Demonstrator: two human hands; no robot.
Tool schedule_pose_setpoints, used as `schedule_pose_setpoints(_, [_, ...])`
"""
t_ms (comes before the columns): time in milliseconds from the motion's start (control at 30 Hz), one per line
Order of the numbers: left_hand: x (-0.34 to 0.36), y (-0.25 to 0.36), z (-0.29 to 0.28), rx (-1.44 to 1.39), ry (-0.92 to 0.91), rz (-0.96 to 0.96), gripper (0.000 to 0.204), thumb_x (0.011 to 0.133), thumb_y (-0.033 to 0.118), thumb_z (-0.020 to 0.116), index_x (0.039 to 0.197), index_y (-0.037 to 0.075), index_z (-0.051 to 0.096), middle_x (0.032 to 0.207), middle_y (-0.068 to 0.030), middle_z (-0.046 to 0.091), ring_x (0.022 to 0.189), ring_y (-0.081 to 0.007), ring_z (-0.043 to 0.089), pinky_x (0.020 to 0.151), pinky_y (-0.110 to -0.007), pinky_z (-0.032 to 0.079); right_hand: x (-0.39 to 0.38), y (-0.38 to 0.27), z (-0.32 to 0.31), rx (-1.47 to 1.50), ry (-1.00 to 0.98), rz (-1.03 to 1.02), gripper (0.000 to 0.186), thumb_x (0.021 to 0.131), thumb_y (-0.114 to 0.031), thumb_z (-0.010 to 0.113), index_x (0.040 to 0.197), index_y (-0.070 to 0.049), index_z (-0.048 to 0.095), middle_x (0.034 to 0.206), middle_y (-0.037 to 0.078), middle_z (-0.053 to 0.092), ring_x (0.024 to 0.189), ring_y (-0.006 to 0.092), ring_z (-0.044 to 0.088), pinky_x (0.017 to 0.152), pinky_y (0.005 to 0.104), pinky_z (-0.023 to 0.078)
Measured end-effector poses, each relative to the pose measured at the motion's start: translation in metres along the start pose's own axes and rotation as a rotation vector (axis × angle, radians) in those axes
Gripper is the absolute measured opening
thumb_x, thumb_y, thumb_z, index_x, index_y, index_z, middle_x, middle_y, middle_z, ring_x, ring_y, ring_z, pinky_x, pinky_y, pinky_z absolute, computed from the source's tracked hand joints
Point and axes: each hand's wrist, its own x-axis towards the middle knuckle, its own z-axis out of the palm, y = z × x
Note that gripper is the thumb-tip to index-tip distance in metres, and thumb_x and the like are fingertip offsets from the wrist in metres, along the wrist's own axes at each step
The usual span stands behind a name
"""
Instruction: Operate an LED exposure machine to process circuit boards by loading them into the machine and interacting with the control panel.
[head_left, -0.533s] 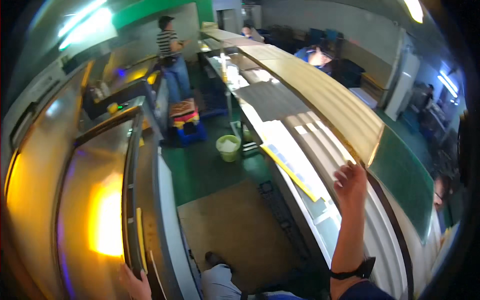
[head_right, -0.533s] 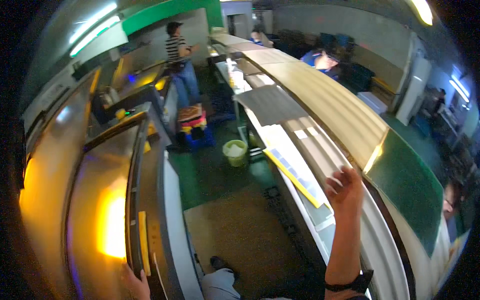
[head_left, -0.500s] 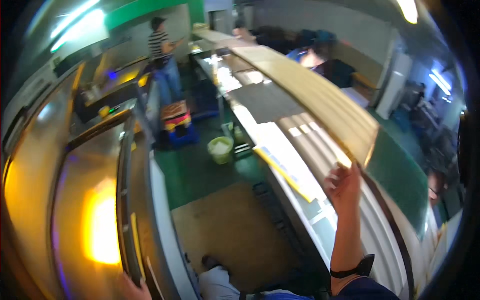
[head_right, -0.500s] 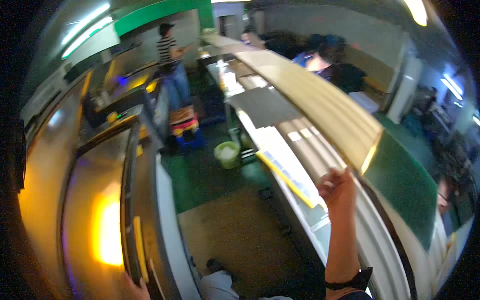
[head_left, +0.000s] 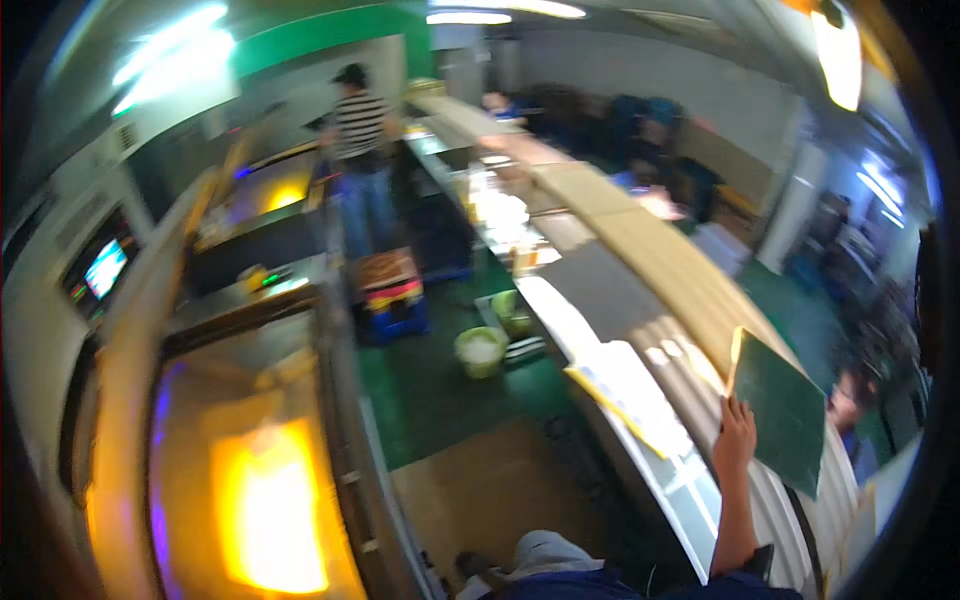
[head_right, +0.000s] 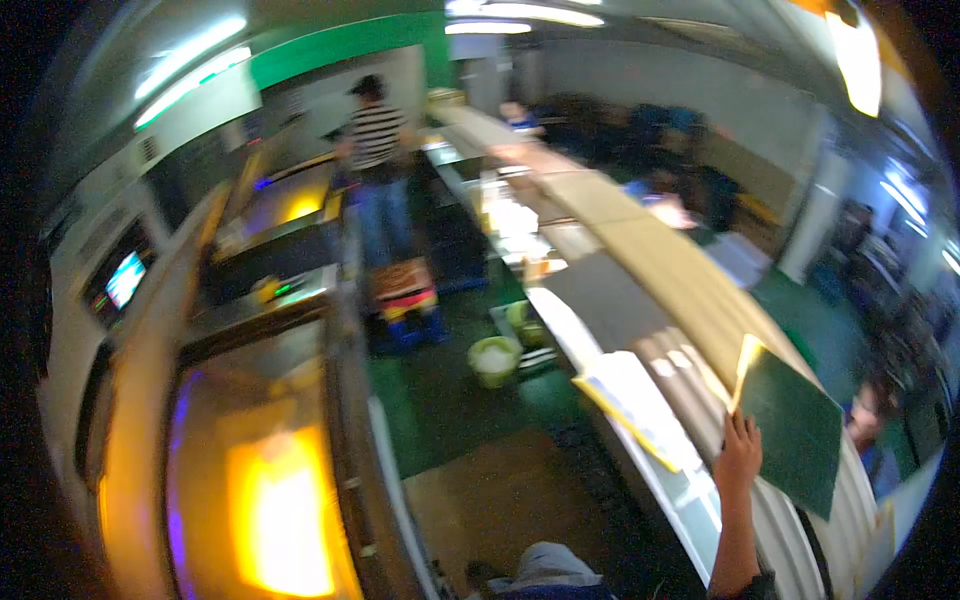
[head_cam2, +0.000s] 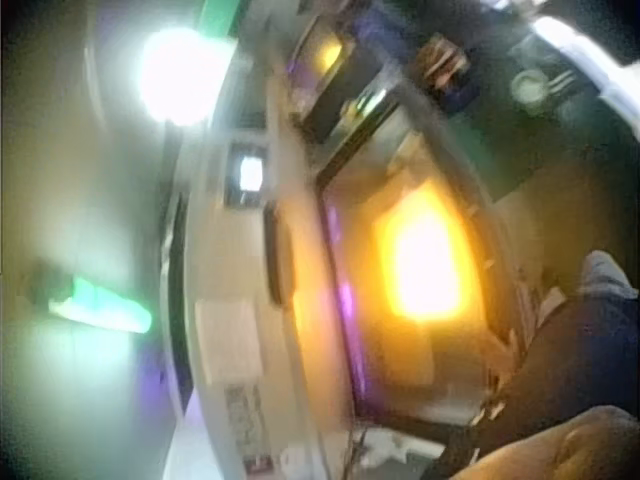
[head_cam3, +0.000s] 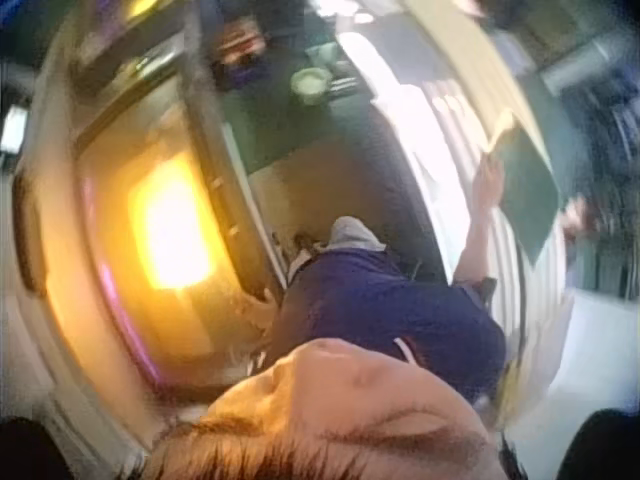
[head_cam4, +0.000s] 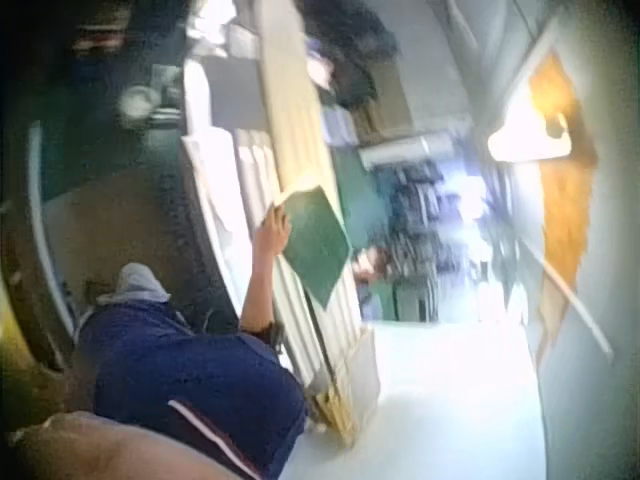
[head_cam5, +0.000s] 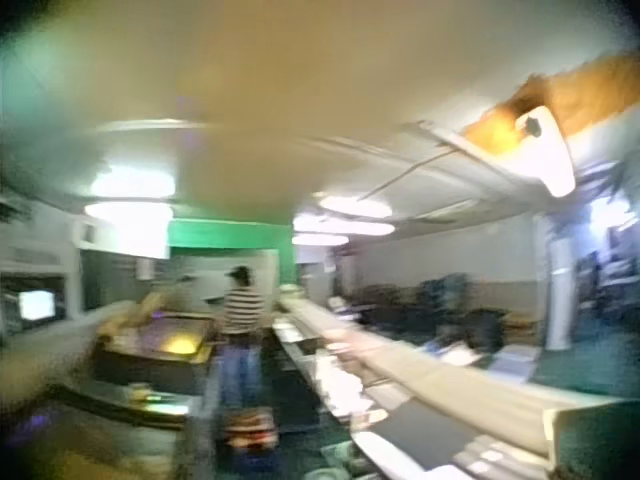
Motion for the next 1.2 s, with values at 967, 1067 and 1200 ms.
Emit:
schedule_pose_setpoints(967, [0.055,-0.170,0.095,0.016,-0.145,-0.756,0.088,0.085,0.080,0.029,0.155,0.027,0.022,0.163,-0.0032,0.009,0.147,-0.0423,0.004,0.110,-0.073,0.001,-0.128,-0.621,-0.166,1.495,0.186,-1.694,0.096,0.077,-0.025,0.073,0.152,-0.003,0.018,0.155,0.022,0.021,0.136,0.0401,0.036,0.115,0.0555,0.018])
schedule_pose_setpoints(1067, [0.075,-0.167,0.081,0.028,-0.138,-0.865,0.088,0.086,0.079,0.030,0.155,0.026,0.021,0.163,-0.0031,0.008,0.147,-0.0420,0.003,0.110,-0.072,0.001,-0.040,-0.629,-0.325,1.632,0.714,-1.482,0.061,0.069,-0.018,0.077,0.125,-0.009,0.054,0.125,0.016,0.055,0.115,0.0350,0.053,0.103,0.0479,0.039])
schedule_pose_setpoints(1200, [0.090,-0.164,0.082,0.020,-0.173,-0.904,0.087,0.087,0.077,0.033,0.155,0.024,0.019,0.163,-0.0033,0.005,0.148,-0.0403,0.003,0.111,-0.071,0.002,-0.010,-0.651,-0.333,1.489,0.448,-1.606,0.044,0.062,-0.013,0.079,0.102,-0.006,0.060,0.099,0.012,0.061,0.095,0.0333,0.057,0.088,0.0436,0.043])
